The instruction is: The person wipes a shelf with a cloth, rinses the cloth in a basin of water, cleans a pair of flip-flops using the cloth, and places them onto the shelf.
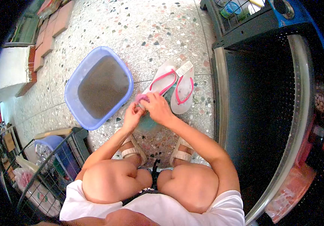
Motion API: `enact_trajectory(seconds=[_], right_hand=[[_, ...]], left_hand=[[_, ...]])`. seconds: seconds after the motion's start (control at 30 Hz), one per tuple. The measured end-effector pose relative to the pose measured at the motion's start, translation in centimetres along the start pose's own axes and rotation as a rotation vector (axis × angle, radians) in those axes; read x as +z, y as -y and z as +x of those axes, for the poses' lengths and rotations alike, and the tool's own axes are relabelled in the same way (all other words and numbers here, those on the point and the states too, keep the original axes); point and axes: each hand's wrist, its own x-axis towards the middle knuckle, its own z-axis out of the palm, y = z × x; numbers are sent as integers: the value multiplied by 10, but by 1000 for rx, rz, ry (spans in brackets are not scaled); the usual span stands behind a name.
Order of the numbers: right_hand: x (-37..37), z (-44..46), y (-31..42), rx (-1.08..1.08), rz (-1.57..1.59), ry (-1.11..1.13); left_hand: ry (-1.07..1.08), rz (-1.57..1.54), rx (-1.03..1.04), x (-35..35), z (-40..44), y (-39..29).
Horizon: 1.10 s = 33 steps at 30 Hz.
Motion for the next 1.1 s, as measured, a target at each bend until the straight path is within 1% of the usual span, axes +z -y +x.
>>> enact_trajectory(seconds=[0.03, 0.13, 0.2, 0.3, 0.4, 0.53, 0.67, 0.77, 0.87, 0.97, 1.07, 1.1], right_hand=[[1, 0, -2, 46, -7, -20], [0, -3, -15, 157, -48, 11], [-1, -8, -10, 96, -57, 28], [-2, -22, 9, 28, -47, 70], [-8, -34, 18, -8, -44, 78], [-12, -52, 4, -31, -62, 64], [-12, -61, -14, 115, -110, 39], [-10, -59, 8, 118, -81, 79], [-7, -58, 20, 63, -67, 94], [-13, -58, 6, 66, -66, 53], [-17, -61, -19, 165, -174, 23], [-17, -63, -18, 181, -169, 36]], left_hand=[[10, -30, -14, 0, 0, 1], [41, -156, -60, 2, 1, 4], [71, -286, -91, 4, 1, -2], [41, -490, -237, 0, -4, -18], [14, -353, -205, 3, 2, -13], [13, -301, -231, 2, 7, -1], [3, -268, -218, 6, 6, -1], [-5, -249, -190, 8, 6, 2], [-10, -265, -174, 6, 8, 9], [1, -265, -180, 5, 4, 5], [8, -243, -200, 10, 2, 3], [2, -234, -207, 10, 2, 3]])
